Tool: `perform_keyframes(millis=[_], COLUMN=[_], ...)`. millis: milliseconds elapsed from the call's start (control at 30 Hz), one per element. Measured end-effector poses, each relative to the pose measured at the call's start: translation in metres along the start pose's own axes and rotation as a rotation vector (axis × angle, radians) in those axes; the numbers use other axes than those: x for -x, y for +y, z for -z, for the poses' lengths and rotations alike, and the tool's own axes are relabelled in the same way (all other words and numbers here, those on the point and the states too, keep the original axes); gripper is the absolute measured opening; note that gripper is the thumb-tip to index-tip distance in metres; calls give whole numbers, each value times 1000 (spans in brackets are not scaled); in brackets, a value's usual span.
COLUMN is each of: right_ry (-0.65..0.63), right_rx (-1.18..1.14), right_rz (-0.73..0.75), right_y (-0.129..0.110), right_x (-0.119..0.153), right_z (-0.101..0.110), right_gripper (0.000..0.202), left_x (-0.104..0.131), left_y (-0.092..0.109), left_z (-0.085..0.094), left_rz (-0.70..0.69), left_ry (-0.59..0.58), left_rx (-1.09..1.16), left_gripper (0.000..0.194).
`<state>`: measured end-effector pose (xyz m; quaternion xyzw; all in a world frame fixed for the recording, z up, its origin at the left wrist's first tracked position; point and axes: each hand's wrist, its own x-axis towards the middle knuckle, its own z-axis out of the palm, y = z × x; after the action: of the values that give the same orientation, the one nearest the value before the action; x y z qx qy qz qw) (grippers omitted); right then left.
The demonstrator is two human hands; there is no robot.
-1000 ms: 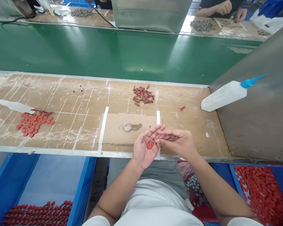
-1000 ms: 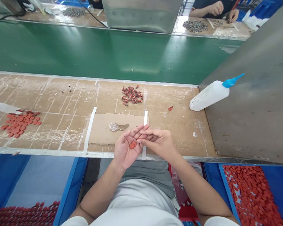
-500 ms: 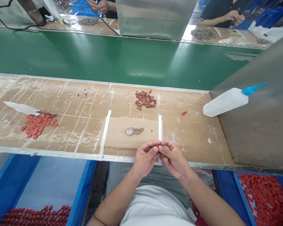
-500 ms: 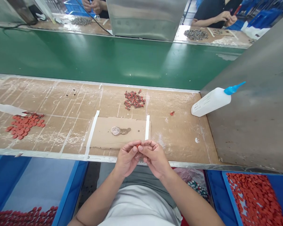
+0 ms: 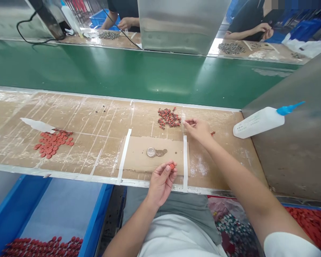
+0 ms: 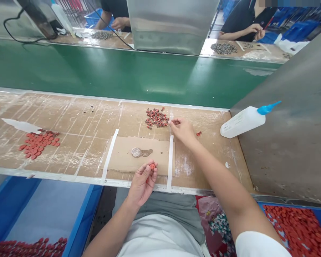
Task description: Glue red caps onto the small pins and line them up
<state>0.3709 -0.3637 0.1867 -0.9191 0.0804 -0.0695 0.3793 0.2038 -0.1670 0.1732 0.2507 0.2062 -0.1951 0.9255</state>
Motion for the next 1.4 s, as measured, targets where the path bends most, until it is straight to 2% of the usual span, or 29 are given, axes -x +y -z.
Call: perform_keyframes(millis=[100, 200, 300, 433, 600, 867, 1000, 1133, 1200, 1300, 1400], right_ry=[-52, -99, -131, -153, -176, -99, -41, -59, -82, -142, -170], right_rx=[111, 148, 141, 86, -69, -169, -87, 1, -148, -527, -776], right_rz=[-20, -50, -83, -98, -103, -40, 32, 65, 3, -127, -214], right_y=[0, 1, 3, 5, 13, 26, 25, 27, 28, 26, 21], right_x=[-32, -51, -64, -70, -63, -45, -26, -10, -5, 2, 9], right_z=[-15, -25, -26, -21, -14, -8, -2, -3, -5, -8, -7], right_gripper=[29, 22, 12, 11, 9, 22, 27, 25, 32, 49, 53], left_x=[4, 8, 9, 8, 7, 10, 9, 8, 9, 9, 9], left_y=[-1, -3, -3, -4, -4, -4, -4, -4, -4, -4, -3], left_z=[2, 4, 6, 7, 6, 4, 4, 5, 5, 5, 5], left_rz=[14, 34, 55, 71, 85, 96, 98, 97, 97, 99, 98], left_ry=[-33, -62, -78, -87, -96, -91, -82, -65, -74, -75, -62], left_rx=[-38, -70, -85, -93, -89, -97, -93, -92, -93, -93, -94], left_gripper=[23, 24, 24, 24, 24, 21, 25, 26, 25, 26, 29])
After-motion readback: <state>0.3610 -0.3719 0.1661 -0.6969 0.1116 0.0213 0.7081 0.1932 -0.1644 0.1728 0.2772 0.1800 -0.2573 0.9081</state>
